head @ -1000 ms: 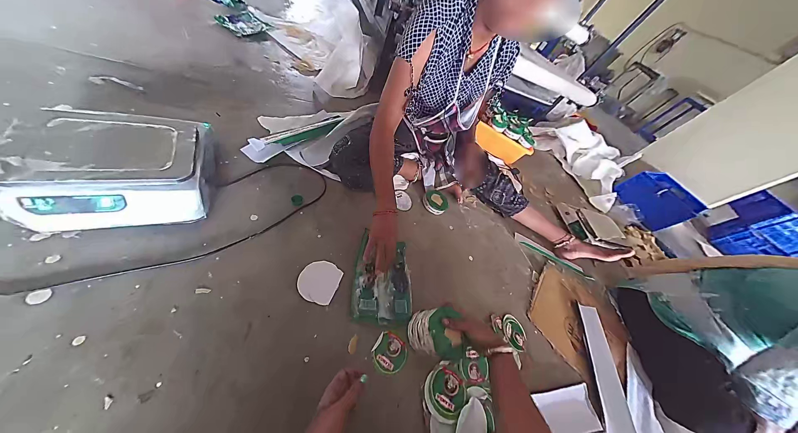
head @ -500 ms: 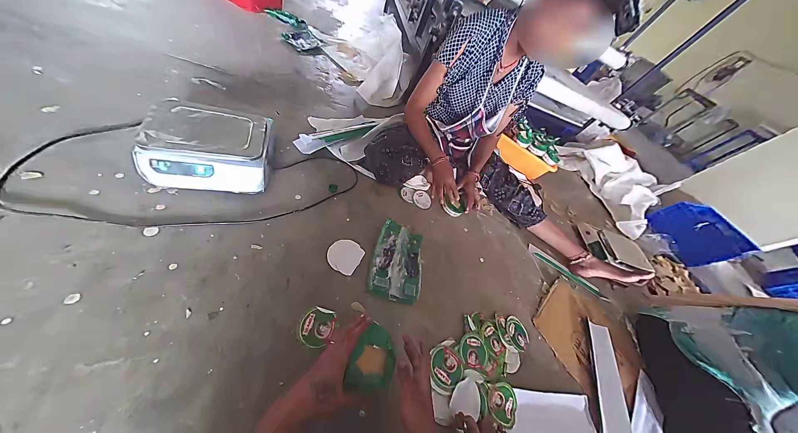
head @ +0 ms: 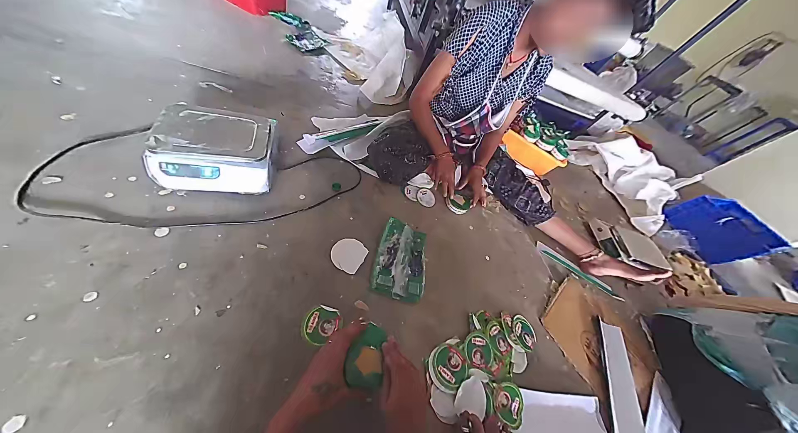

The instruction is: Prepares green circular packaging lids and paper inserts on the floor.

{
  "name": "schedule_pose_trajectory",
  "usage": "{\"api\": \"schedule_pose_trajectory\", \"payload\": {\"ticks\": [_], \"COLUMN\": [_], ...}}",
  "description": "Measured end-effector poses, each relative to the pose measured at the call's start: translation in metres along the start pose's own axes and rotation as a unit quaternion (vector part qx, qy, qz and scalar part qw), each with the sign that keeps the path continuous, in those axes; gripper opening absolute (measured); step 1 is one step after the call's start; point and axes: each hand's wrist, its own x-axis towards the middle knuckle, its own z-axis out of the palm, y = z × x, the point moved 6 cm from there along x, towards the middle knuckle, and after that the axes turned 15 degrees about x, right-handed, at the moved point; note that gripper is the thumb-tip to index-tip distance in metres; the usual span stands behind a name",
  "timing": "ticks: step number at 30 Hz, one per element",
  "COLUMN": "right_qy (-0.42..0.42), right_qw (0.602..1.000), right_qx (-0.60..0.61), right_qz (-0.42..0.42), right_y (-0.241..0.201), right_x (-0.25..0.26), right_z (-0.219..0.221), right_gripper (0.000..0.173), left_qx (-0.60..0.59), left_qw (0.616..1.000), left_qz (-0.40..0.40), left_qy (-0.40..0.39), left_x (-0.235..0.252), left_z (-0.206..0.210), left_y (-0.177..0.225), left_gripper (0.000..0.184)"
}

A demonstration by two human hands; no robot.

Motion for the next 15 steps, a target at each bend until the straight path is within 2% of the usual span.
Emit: {"api": "schedule_pose_trajectory", "payload": {"ticks": [2, 3, 5, 6, 8, 9, 11, 13, 15], "right_qy": [-0.045, -0.077, -0.107, -0.100, -0.142, -0.206, -0.331, -0.415, -0.443], "right_qw": [0.998, 0.992, 0.964, 0.962, 0.976, 0.968, 0.925, 0.880, 0.866], "right_qx": [0.033, 0.080, 0.184, 0.188, 0.089, 0.028, -0.068, -0.134, -0.156], "right_qz": [0.013, 0.055, 0.159, 0.173, 0.140, 0.143, 0.175, 0.186, 0.173], "right_y": [0.000, 0.005, 0.038, 0.061, 0.109, 0.130, 0.161, 0.174, 0.173], "right_x": [0.001, 0.008, 0.035, 0.050, 0.083, 0.096, 0.116, 0.129, 0.134], "right_z": [-0.004, -0.009, -0.013, -0.011, 0.011, 0.029, 0.062, 0.084, 0.093], "right_gripper": [0.033, 0.036, 0.045, 0.051, 0.072, 0.086, 0.106, 0.110, 0.101], "left_qx": [0.032, 0.045, 0.053, 0.052, 0.034, 0.008, -0.034, -0.056, -0.065], "left_qw": [0.999, 0.998, 0.998, 0.997, 0.997, 0.997, 0.993, 0.990, 0.989], "left_qz": [0.033, 0.033, 0.028, 0.030, 0.040, 0.039, 0.043, 0.052, 0.049], "left_qy": [0.004, -0.009, -0.032, -0.038, -0.049, -0.067, -0.102, -0.116, -0.126], "left_x": [0.002, 0.004, 0.007, 0.006, 0.005, 0.005, 0.008, 0.011, 0.013], "left_z": [0.001, 0.000, -0.004, -0.004, -0.003, -0.004, -0.007, -0.010, -0.014], "left_y": [0.000, 0.000, 0.002, 0.002, -0.004, -0.006, -0.011, -0.017, -0.021], "left_gripper": [0.097, 0.095, 0.095, 0.096, 0.100, 0.101, 0.099, 0.095, 0.091]}}
